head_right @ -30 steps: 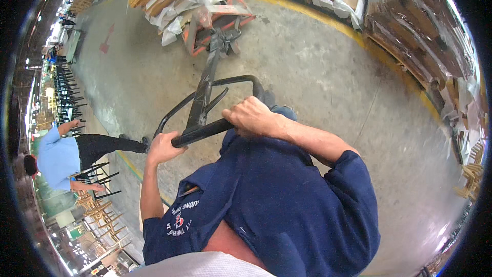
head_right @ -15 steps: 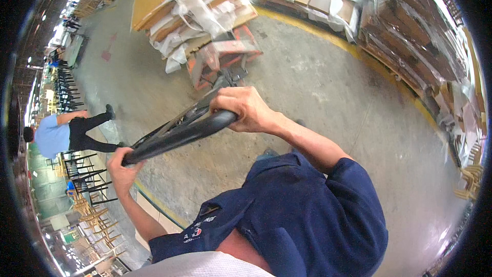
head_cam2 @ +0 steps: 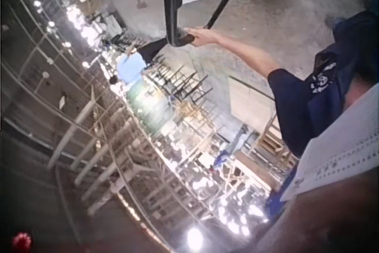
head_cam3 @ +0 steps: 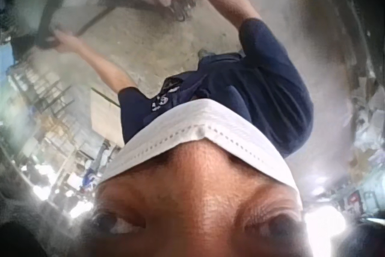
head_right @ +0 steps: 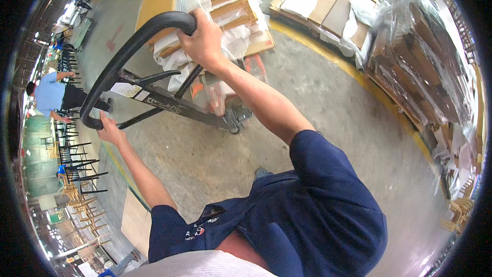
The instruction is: The person removes protective plastic and cardboard from a stack of wooden panels on a pallet, then uses a manual pallet jack to move the pallet and continue stacking additional panels. The person handles panels one at a time and repositions the pallet multiple times.
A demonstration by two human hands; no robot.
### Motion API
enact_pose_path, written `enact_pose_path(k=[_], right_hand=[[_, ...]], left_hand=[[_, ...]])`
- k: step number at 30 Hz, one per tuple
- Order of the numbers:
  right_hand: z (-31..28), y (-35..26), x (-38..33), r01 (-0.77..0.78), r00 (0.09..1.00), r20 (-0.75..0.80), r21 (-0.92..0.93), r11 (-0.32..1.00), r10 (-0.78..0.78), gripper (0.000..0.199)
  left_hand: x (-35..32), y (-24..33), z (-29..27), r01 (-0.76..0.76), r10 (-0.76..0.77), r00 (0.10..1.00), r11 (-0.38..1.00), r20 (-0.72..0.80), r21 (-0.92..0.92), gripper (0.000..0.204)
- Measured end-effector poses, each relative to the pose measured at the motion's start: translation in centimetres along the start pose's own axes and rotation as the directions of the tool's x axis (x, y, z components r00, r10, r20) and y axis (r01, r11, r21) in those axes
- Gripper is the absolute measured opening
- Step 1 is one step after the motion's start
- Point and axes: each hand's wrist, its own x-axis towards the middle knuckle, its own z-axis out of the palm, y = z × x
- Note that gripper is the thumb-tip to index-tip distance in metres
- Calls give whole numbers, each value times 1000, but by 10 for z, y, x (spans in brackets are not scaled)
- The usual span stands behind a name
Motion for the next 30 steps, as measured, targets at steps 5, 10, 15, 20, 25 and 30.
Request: enact_pose_path(k=[5,10,15,20,25,30], right_hand=[[71,54,64,6,971,238,50,999,-18,30],[145,58,89,-19,878,473,188,982,-74,28],[180,66,86,-71,796,597,250,966,-96,27],[195,70,72,-64,792,588,345,937,-163,28],[249,77,64,-27,818,550,325,945,-166,29],[339,99,45,-4,830,537,274,962,-150,27]], left_hand=[[-59,40,6,52,15,931,984,-366,172,25],[-161,94,-3,12,268,788,894,-554,449,17],[-182,113,18,-21,366,777,829,-513,559,18],[-168,97,12,35,393,717,804,-576,593,20],[-124,52,1,-62,446,752,781,-486,621,16],[-39,-17,-15,113,332,732,802,-595,587,19]])
